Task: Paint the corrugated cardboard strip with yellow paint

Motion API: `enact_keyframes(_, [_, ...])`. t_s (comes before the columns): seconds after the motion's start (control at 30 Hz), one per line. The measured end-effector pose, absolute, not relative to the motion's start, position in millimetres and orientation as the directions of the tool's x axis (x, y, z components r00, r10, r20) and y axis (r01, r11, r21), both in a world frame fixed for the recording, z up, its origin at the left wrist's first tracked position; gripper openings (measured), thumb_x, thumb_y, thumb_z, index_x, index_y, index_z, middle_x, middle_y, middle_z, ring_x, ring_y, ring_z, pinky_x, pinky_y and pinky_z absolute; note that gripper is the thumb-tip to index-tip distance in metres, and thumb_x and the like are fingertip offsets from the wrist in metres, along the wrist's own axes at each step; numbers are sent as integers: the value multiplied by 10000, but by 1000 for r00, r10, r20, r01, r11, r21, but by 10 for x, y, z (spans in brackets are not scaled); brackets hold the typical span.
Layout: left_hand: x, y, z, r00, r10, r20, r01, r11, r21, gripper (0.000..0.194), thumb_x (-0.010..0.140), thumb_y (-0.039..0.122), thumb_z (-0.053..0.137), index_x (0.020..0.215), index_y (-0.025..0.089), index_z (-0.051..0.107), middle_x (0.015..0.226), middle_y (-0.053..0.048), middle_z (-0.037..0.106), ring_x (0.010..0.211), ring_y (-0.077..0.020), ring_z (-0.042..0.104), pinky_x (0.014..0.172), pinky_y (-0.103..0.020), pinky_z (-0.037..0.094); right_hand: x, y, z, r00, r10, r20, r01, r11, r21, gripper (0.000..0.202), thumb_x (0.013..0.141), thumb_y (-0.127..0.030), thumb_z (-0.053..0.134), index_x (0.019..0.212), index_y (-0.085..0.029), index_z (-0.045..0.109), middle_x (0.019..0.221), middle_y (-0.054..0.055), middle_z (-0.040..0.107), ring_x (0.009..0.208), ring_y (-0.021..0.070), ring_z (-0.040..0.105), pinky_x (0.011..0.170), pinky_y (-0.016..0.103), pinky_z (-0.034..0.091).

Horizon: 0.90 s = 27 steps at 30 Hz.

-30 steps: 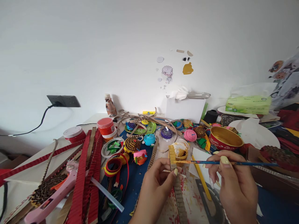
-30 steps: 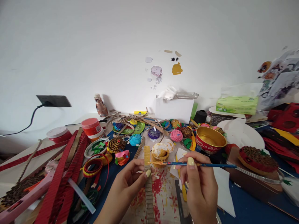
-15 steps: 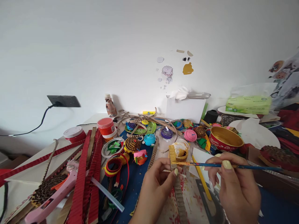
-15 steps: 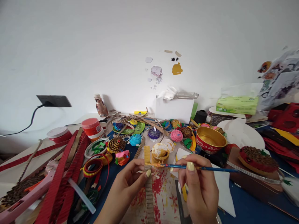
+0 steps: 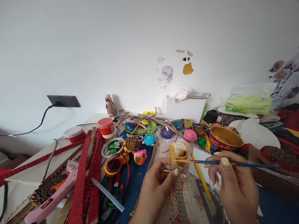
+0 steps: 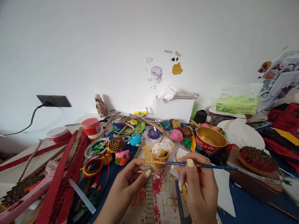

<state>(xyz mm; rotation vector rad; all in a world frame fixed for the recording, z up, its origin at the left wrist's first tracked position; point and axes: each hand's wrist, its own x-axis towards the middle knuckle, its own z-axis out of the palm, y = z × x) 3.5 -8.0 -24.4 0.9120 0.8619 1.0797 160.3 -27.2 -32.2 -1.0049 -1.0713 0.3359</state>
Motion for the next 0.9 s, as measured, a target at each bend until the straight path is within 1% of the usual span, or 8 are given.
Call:
enact_keyframes(0.1, [34, -81, -247, 281, 950, -135, -358, 235, 904, 379, 554, 350, 819, 797, 173, 588, 737, 27, 625, 644, -96, 582, 637, -216, 423, 1599, -262, -325, 483, 661, 574, 240, 531, -813, 102, 902, -263, 472, 920, -210, 557, 756, -9, 583, 416, 47, 487, 430, 225, 390])
enact_keyframes(0.17, [32, -77, -262, 304, 943, -131, -350, 239, 906, 391, 555, 313, 827, 829, 178, 584, 789, 7, 660, 673, -102, 597, 653, -217, 433, 1597, -258, -325, 483, 654, 582, 247, 536, -808, 100, 904, -256, 469, 930, -212, 556, 760, -10, 586, 413, 44, 487, 437, 227, 396])
enact_keyframes(0.33, [27, -65, -338, 304, 951, -60, -390, 181, 903, 274, 654, 251, 771, 874, 196, 617, 828, 2, 690, 706, -104, 619, 692, -216, 461, 1595, -270, -317, 491, 653, 577, 244, 532, -811, 100, 904, -261, 469, 929, -213, 553, 761, -13, 577, 410, 46, 486, 435, 233, 396])
enact_keyframes(0.43, [24, -62, -349, 297, 954, -38, -416, 165, 894, 246, 681, 228, 750, 901, 206, 643, 827, 2, 700, 716, -107, 626, 706, -218, 468, 1592, -273, -311, 502, 650, 570, 246, 525, -815, 101, 899, -271, 476, 919, -209, 553, 765, -12, 579, 396, 43, 472, 418, 231, 384])
enact_keyframes(0.6, [28, -61, -281, 289, 956, -48, -430, 174, 886, 256, 638, 224, 782, 861, 211, 658, 776, 19, 702, 696, -112, 629, 689, -215, 466, 1595, -259, -310, 529, 643, 554, 227, 522, -822, 106, 887, -288, 499, 920, -205, 556, 769, -5, 593, 400, 49, 475, 417, 232, 397])
enact_keyframes(0.73, [30, -60, -253, 270, 961, -58, -431, 175, 885, 256, 633, 227, 781, 858, 205, 659, 753, 21, 697, 685, -113, 629, 681, -216, 463, 1600, -274, -310, 575, 634, 517, 176, 522, -835, 98, 876, -291, 522, 900, -203, 560, 748, 0, 605, 438, 73, 516, 418, 230, 398])
enact_keyframes(0.9, [26, -58, -291, 271, 961, -59, -407, 170, 897, 248, 632, 217, 782, 843, 211, 652, 740, 30, 683, 685, -107, 626, 680, -206, 457, 1602, -300, -297, 590, 645, 485, 113, 528, -841, 116, 863, -314, 544, 851, -198, 551, 732, -2, 608, 429, 69, 500, 422, 228, 402])
